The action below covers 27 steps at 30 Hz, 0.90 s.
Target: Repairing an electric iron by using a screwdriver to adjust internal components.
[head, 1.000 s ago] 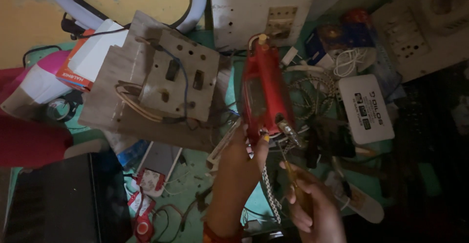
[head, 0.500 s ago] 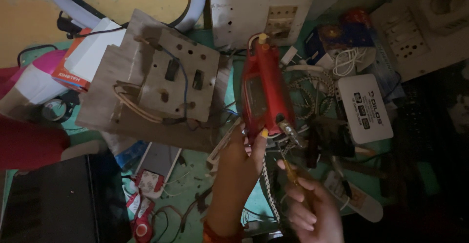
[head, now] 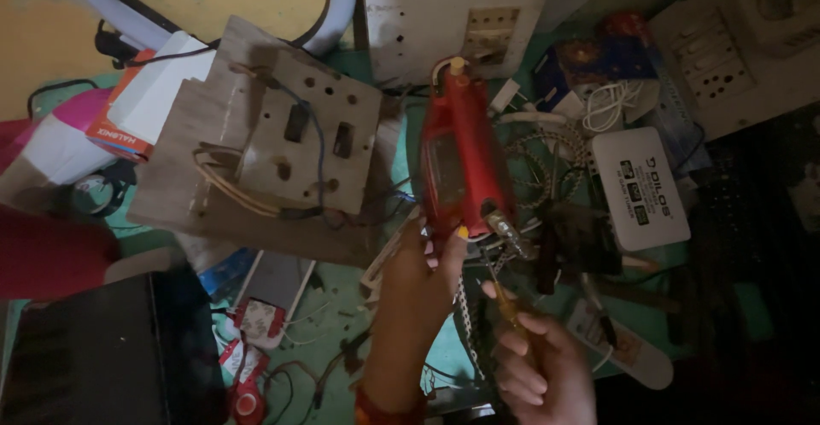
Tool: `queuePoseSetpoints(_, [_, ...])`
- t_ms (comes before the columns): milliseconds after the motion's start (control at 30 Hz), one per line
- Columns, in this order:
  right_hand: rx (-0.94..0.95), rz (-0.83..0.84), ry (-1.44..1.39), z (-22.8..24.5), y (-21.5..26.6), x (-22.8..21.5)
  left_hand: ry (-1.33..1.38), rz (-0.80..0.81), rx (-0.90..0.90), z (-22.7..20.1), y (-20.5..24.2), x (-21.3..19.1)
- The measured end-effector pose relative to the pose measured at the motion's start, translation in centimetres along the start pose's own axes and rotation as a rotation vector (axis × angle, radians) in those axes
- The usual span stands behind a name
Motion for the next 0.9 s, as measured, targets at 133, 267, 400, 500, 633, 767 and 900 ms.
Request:
queuePoseSetpoints(133, [-0.052,-0.006,0.054,0.0,0.0,0.3,0.074,-0.004,0.054,0.6,-0.3,0.2])
queuePoseSetpoints(267, [-0.107,-0.075,0.108,0.0,0.2,0.7,0.065,-0.002,-0.060,0.8,-0.3,0.2])
queuePoseSetpoints(400, [-0.149,-0.079,0.137,0.0,0.3,1.1,0.067,-0.007,-0.046,0.6,-0.3,0.1])
queuePoseSetpoints(500, [-0.158,-0.078,0.128,0.0,0.3,1.1,0.020,-0.007,-0.039,0.0,-0.2,-0.1])
queuePoseSetpoints(633, [-0.148,-0.117,0.131,-0.1,0.3,1.2,-0.029,-0.013,-0.028,0.1,-0.2,-0.2])
queuePoseSetpoints(767, [-0.167,-0.104,0.143,0.0,0.3,1.2,0.010,-0.006,-0.036,0.0,-0.2,-0.2])
queuePoseSetpoints(900, [-0.162,-0.008,0.131,-0.1,0.3,1.0,0.011,-0.016,-0.043,0.6,-0.2,-0.1])
Point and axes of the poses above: each hand's wrist, its own y-axis away from the middle knuckle, its own x-axis out of the palm, z = x × y, the point moved 4 cm from there along -y, towards the middle knuckle, and after that the axes turned 7 degrees about -z, right-handed, at the moved point
